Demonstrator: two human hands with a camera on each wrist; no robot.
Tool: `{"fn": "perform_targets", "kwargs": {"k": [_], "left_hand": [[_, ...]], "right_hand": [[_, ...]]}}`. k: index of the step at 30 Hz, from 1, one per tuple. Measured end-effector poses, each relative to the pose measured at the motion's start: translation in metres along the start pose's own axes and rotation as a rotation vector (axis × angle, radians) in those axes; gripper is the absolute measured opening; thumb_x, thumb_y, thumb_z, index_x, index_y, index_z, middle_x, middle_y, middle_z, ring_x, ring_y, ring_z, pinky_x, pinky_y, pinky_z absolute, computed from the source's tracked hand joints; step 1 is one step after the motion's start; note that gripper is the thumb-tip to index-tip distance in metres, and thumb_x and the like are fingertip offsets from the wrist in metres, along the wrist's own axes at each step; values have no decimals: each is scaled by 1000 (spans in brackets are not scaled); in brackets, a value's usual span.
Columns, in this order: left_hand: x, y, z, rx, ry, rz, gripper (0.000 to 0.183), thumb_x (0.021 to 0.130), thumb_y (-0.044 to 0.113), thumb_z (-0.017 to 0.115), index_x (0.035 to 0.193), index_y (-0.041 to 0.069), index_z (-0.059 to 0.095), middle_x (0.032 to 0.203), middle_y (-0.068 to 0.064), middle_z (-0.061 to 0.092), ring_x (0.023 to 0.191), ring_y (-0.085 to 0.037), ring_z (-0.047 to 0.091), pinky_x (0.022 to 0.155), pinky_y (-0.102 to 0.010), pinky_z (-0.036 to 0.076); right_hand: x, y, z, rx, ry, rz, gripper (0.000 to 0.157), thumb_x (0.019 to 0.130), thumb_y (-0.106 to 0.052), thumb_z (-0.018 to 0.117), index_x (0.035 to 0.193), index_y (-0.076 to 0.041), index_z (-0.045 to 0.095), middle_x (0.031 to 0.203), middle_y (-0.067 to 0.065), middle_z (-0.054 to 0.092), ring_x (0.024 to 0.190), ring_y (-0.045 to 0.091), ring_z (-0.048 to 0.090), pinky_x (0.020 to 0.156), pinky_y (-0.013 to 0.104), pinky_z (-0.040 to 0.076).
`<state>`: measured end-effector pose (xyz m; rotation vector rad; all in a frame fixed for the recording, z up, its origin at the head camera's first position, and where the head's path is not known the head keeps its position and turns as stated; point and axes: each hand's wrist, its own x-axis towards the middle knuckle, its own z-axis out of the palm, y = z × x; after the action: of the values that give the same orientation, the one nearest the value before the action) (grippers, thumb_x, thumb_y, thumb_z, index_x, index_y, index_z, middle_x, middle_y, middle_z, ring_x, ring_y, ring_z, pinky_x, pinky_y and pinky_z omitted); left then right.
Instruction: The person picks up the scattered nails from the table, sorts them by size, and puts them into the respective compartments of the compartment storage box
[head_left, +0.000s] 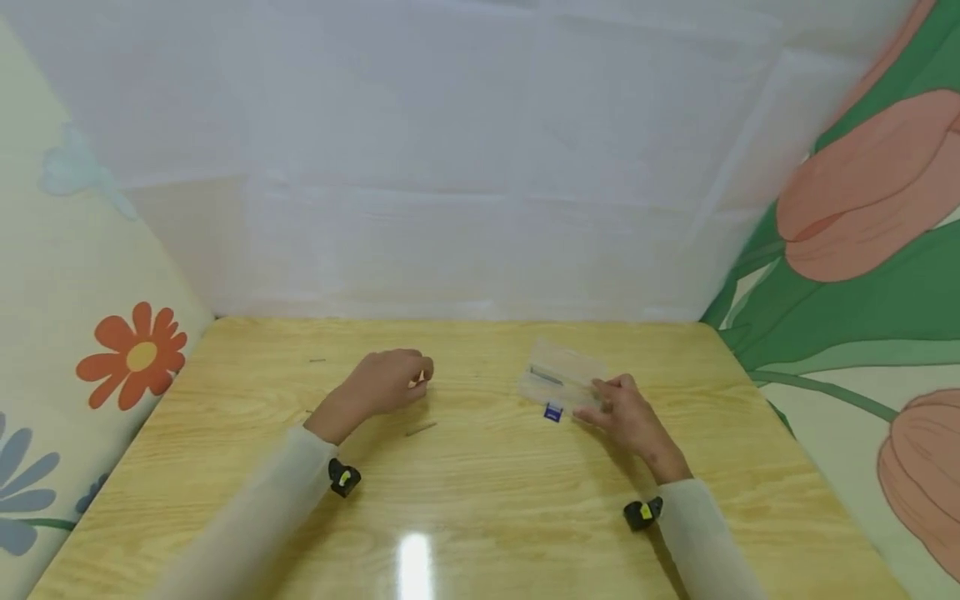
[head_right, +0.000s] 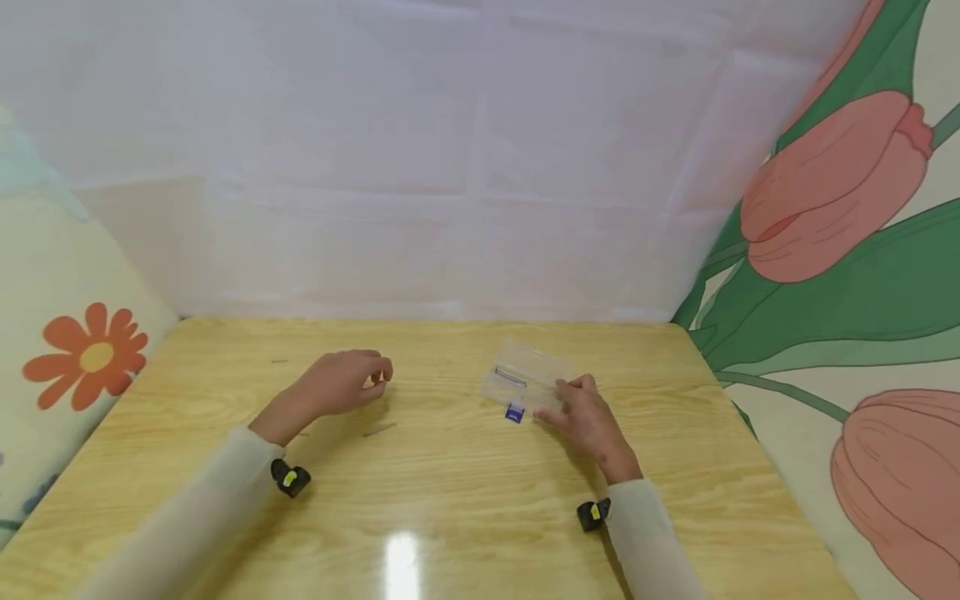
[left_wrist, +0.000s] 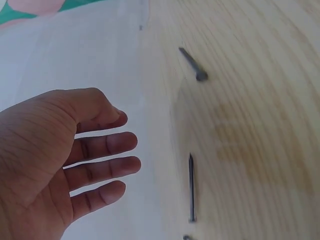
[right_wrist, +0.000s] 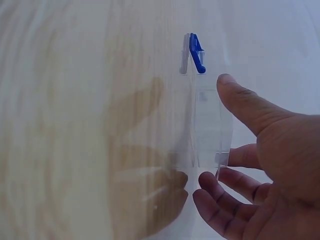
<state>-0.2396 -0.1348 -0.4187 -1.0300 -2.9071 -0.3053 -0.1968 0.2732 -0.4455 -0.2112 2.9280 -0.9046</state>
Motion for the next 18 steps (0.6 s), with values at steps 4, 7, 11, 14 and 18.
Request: {"fn": "perform_targets", "kwargs": {"k": [4,7,11,14,18], "left_hand": [[-15,-11,-8,-2,-21,-53,11,98,18,70,107,11,71,96,0,64,78,-15,62,58,-32,49],[-25,-17,-12,-13,-25,-96,13,98,17,71,108,10,72,97,-1,65,79,-17,63,58,-32,49],[-36,-24,-16,-25,-16,-132,14,97,15,71,109,8,72,99,-4,66,81,-21,65,58,-34,51],[-43,-31,-18,-38,-15,-162,14,98,11,68,110,6,72,102,-7,66,85,-23,66,62,-37,53],[-53,-40,-17,-50,-21,-198,18,97,4,63,113,4,73,108,-11,67,90,-28,67,67,-40,55]], "right_hand": [[1,-1,-1,-3,5,-3,79,96,-38,74,150,9,41,121,20,41,95,28,51,77,38,47],[0,-1,-1,1,6,-9,79,96,-37,74,150,10,41,121,21,42,94,28,51,77,38,47],[0,0,-1,5,9,-8,78,97,-36,74,150,11,41,121,21,41,94,28,51,77,38,46],[0,-1,-2,0,13,-2,77,97,-35,74,150,10,41,121,21,41,93,28,50,76,38,46],[0,-3,-3,3,8,-2,77,97,-35,74,150,11,41,120,21,41,92,27,49,75,38,45]]}}
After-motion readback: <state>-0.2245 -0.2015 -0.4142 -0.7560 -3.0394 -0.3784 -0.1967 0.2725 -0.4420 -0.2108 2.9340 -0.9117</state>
